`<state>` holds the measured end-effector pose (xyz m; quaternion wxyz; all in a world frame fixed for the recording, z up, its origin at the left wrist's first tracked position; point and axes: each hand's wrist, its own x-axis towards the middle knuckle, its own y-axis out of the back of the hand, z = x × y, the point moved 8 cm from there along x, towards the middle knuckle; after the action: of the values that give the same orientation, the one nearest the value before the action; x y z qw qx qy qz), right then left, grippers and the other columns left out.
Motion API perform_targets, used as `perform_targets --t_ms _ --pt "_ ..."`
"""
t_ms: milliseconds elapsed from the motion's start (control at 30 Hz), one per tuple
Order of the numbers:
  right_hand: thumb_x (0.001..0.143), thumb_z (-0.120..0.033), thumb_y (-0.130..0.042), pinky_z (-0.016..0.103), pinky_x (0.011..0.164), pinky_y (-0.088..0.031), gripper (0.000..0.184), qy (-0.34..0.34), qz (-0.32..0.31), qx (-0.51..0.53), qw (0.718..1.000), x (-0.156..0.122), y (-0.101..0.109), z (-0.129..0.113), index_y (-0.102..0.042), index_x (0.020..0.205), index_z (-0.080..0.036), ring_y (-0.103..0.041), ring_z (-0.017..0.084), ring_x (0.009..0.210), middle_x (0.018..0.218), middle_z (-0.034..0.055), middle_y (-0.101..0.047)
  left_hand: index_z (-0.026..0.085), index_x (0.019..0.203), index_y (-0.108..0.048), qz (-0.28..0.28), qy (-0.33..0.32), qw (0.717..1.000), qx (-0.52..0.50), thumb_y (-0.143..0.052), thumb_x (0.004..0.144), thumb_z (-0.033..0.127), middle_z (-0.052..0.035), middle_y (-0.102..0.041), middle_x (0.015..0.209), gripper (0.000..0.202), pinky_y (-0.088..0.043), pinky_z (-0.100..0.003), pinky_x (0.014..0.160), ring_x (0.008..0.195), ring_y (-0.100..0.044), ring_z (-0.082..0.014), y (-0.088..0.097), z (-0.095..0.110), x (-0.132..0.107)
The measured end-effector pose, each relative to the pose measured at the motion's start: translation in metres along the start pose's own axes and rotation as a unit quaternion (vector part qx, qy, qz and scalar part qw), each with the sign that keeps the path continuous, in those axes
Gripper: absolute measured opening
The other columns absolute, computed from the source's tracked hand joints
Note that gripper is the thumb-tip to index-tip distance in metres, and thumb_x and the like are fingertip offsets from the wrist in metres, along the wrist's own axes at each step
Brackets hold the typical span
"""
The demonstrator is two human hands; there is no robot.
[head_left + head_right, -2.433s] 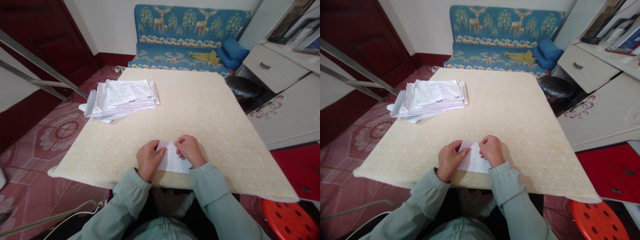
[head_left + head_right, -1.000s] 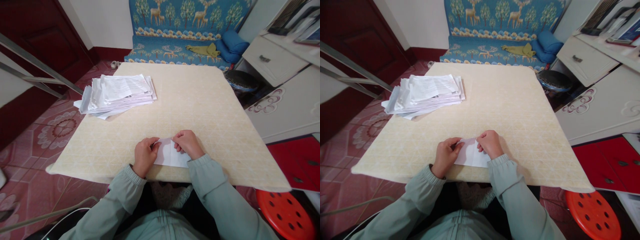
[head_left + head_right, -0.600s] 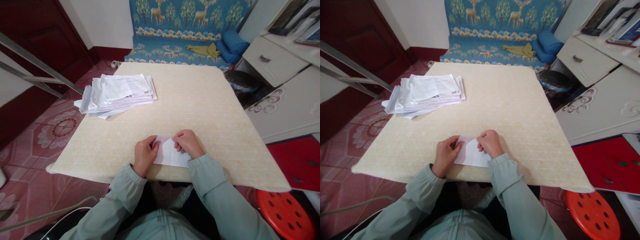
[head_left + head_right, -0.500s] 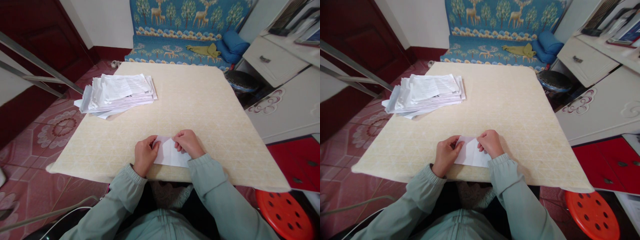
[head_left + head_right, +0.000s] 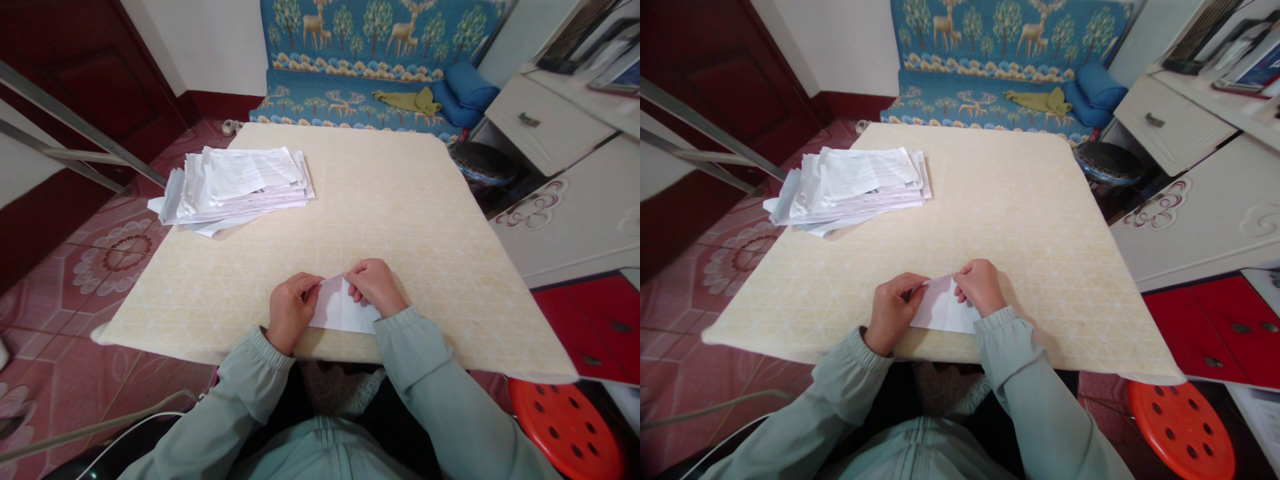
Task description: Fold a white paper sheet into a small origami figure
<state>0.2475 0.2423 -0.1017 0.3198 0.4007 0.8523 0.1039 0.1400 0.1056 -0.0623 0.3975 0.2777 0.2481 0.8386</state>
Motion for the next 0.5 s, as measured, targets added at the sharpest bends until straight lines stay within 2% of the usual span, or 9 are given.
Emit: perform_targets --t_ms 100,233,500 --pt "0.072 -0.013 -0.060 0.016 0.028 -0.032 0.019 0.003 -0.004 0.000 1.000 0.001 0.000 0.000 -0.051 0.056 -0.017 -0.048 0.008 0.030 0.040 -0.0023 -0.057 0.023 0.092 -0.073 -0.002 -0.079 0.995 0.052 -0.053 0.084 0.010 -0.0015 -0.071 0.091 0.024 -0.048 -0.028 0.074 0.083 -0.059 -0.0161 0.001 0.015 -0.004" --pt "0.072 -0.013 -0.060 0.016 0.028 -0.032 0.019 0.006 -0.004 0.000 1.000 0.001 -0.001 0.001 -0.051 0.055 -0.017 -0.048 0.008 0.029 0.040 -0.0018 -0.057 0.023 0.093 -0.073 -0.008 -0.167 0.977 0.134 -0.054 0.085 0.010 -0.0025 -0.071 0.090 0.024 -0.048 -0.030 0.071 0.083 -0.054 -0.0180 -0.002 0.031 -0.011" --pt "0.072 -0.014 -0.061 0.016 0.028 -0.032 0.018 0.011 -0.001 0.001 1.000 0.003 -0.001 0.002 -0.051 0.057 -0.017 -0.049 0.008 0.030 0.041 -0.0021 -0.057 0.022 0.094 -0.072 -0.046 -0.199 0.956 0.209 -0.055 0.087 0.013 -0.0030 -0.068 0.087 0.021 -0.048 -0.030 0.070 0.085 -0.052 -0.0186 -0.011 0.038 -0.016"
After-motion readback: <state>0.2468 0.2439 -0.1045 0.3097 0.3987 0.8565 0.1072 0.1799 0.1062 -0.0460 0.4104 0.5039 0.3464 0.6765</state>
